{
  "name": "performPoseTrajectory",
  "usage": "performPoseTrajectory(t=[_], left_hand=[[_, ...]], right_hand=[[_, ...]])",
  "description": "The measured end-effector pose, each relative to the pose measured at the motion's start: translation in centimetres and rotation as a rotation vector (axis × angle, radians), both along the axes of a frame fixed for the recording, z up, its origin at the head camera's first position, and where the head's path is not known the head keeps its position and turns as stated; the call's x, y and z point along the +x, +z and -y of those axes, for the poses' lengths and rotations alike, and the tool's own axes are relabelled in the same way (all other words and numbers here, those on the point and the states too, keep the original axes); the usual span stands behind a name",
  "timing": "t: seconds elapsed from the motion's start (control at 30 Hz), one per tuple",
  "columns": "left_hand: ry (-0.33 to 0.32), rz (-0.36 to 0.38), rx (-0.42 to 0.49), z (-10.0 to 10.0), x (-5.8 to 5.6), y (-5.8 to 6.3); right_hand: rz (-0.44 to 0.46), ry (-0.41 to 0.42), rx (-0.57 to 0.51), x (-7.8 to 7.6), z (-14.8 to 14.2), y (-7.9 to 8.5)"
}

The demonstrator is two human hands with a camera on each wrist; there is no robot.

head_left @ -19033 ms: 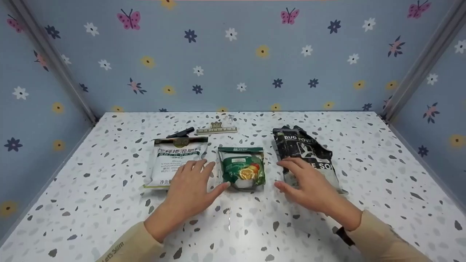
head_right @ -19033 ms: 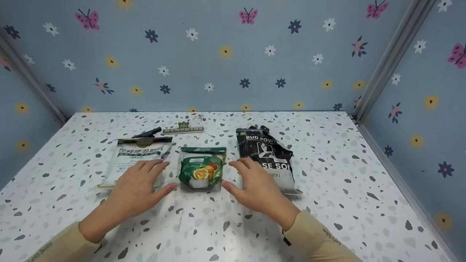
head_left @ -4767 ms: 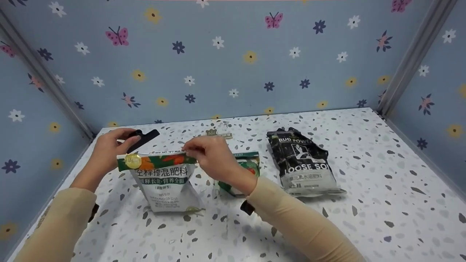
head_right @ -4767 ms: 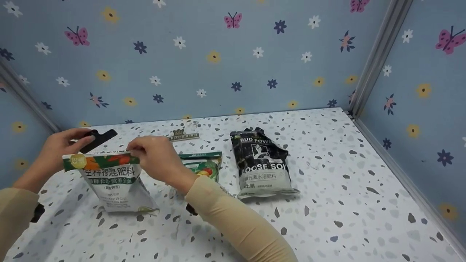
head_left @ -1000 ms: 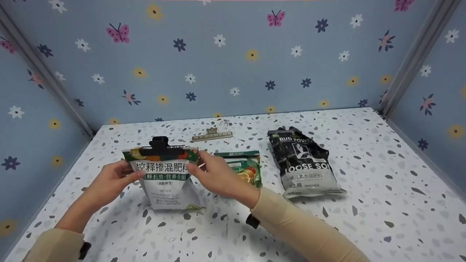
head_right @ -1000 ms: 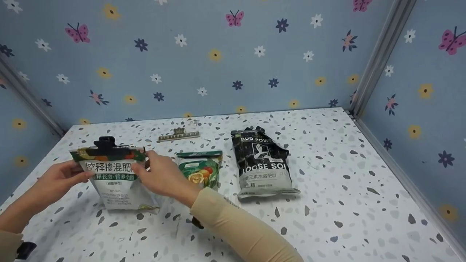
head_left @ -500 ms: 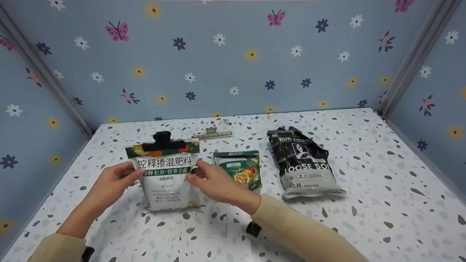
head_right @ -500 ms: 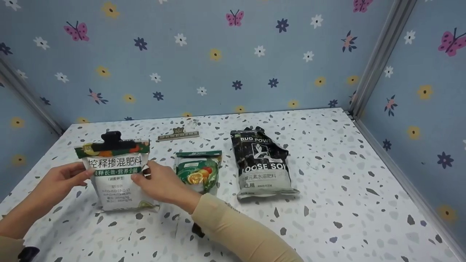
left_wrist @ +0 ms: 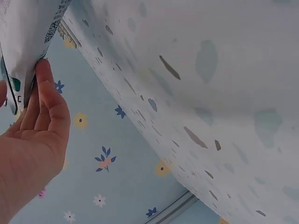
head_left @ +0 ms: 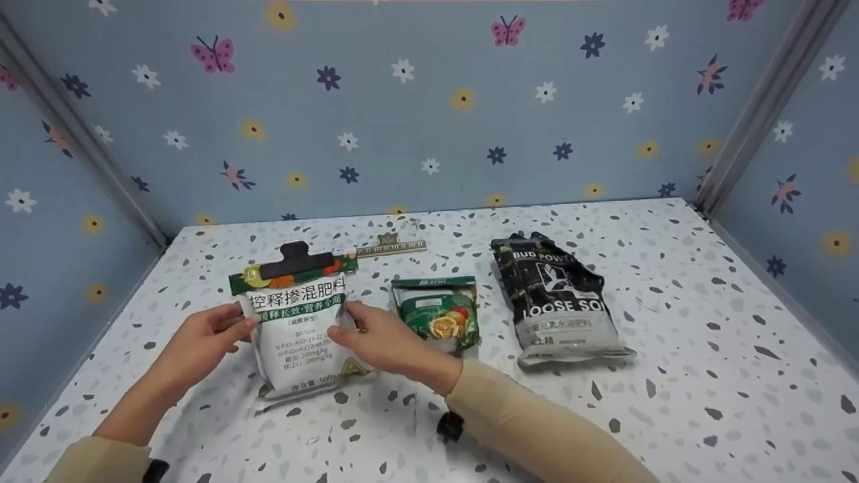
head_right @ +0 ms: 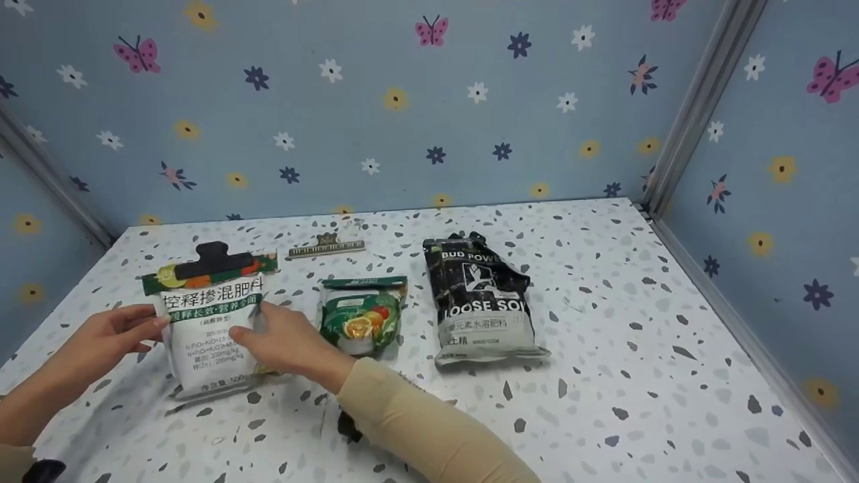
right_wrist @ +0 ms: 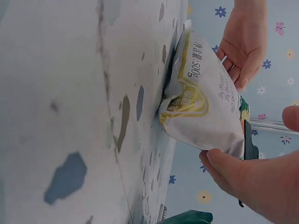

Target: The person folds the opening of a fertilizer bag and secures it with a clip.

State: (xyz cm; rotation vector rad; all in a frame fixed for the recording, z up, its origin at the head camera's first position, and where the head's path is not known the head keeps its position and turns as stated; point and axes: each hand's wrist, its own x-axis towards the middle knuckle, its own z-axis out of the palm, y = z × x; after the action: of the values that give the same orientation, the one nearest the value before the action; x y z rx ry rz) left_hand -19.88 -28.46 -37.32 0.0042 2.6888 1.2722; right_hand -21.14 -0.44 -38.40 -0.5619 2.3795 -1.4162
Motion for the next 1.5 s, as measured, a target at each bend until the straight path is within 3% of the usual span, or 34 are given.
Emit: performPoseTrajectory(t=[0.4,0.57,0.67,0.87,1.07,1.23,1.4,1.5], left_hand=[[0.041,0.113,-0.063,1.0,0.0,-0.6],[0.038,0.143,-0.074,1.1,-0.1,-0.6],[0.014,0.141,-0.141,1.0,-0.1,-0.7],[-0.034,0.08,-0.323,0.7,0.0,-0.5],[0.064,-0.06,-0.456,0.4,0.2,0.1],[0.111,-0.149,-0.423,-1.1,0.0,0.8],[0.049,-0.227,-0.37,-3.6,-0.2,1.9],[0.006,-0.236,-0.344,-5.4,-0.4,2.5]], right_hand=[[0.073,0.037,0.016,-0.2,1.9,-0.9],[0.021,0.052,0.036,-0.6,2.2,-1.0],[-0.01,0.063,0.064,-0.8,2.3,-1.0],[-0.035,0.076,0.142,-0.8,2.2,-0.9],[-0.081,0.107,0.189,-0.5,1.1,0.0],[-0.081,0.125,0.166,0.0,-0.4,1.5],[-0.125,0.147,0.116,0.2,-2.3,3.0],[-0.141,0.146,0.099,0.3,-3.7,3.8]])
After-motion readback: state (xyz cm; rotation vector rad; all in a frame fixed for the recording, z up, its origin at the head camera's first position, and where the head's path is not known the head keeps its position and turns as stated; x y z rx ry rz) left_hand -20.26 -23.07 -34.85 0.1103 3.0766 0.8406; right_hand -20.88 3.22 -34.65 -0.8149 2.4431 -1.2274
